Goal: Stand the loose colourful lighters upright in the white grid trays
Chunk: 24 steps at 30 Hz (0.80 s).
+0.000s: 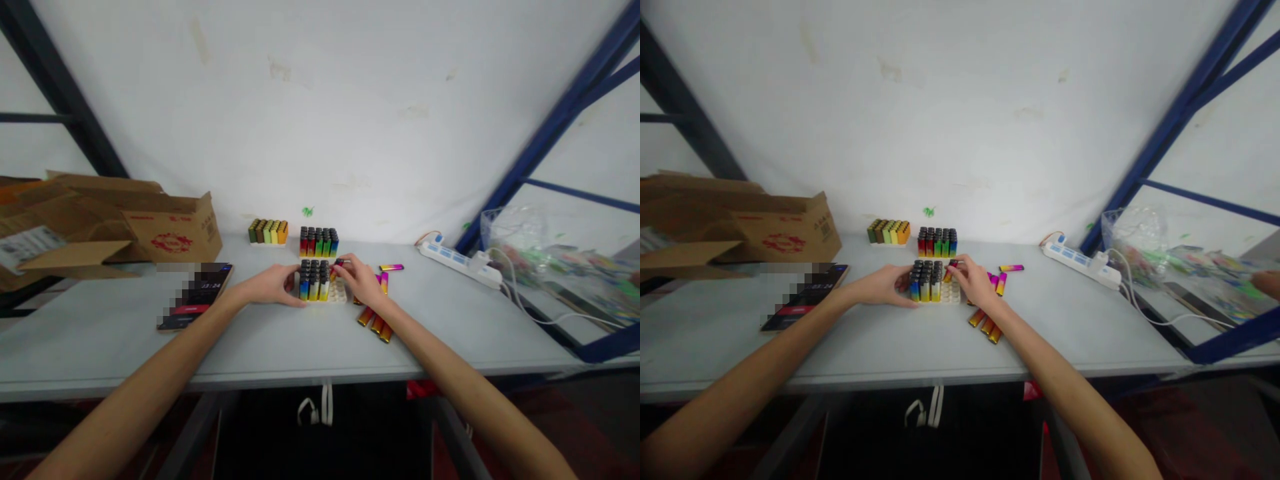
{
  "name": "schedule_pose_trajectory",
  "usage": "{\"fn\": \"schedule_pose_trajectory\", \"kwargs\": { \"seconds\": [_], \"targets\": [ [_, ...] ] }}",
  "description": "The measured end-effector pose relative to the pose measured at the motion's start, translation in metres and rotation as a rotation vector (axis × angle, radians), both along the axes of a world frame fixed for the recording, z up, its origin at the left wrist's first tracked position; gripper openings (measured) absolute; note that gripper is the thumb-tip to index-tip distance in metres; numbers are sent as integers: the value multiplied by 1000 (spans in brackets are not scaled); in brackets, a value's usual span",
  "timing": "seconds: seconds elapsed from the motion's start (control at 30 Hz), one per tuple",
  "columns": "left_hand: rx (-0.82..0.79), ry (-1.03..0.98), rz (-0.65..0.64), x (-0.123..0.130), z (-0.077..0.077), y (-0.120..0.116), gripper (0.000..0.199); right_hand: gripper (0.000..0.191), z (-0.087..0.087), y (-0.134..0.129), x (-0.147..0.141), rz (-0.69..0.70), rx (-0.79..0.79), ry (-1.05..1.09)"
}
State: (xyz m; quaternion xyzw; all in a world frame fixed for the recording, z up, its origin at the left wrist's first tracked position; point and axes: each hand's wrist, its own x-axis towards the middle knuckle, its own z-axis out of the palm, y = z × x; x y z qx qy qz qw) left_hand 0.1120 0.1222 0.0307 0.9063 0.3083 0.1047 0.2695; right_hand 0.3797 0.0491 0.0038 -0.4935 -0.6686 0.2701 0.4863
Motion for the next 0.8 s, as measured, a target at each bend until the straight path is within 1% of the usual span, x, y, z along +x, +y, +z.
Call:
{"fn": "schedule_pose_trajectory", "kwargs": {
  "seconds": [0.13,0.2,0.27,0.33,0.4,0.47,0.53,0.6,0.63,0.7,0.8],
  "targets": [
    [18,17,-6,0,0,1,67,22,3,0,-1,62,21,-183],
    [31,25,-9,0,0,1,67,23,4,0,-3,54,33,-272],
    [42,36,-8,-1,0,1,67,20,5,0,-2,40,52,-350],
    [48,43,-12,0,1,1,67,17,7,-1,2,63,75,-415],
    [48,44,-14,0,2,0,67,19,12,-3,12,70,100,-466],
    [47,48,-7,0,2,0,68,22,18,-6,27,4,107,-538],
    [47,55,2,0,1,0,68,22,23,-8,44,-136,78,-649],
    [44,47,-5,0,1,0,68,19,27,-9,59,-280,15,-762],
    [40,38,-11,0,0,0,68,18,29,-10,64,-327,-17,-796],
    [32,26,-14,0,0,1,66,17,30,-10,67,-347,-60,-823],
    [40,39,-1,0,-1,1,66,20,29,-14,56,-263,-92,-844]
  ]
}}
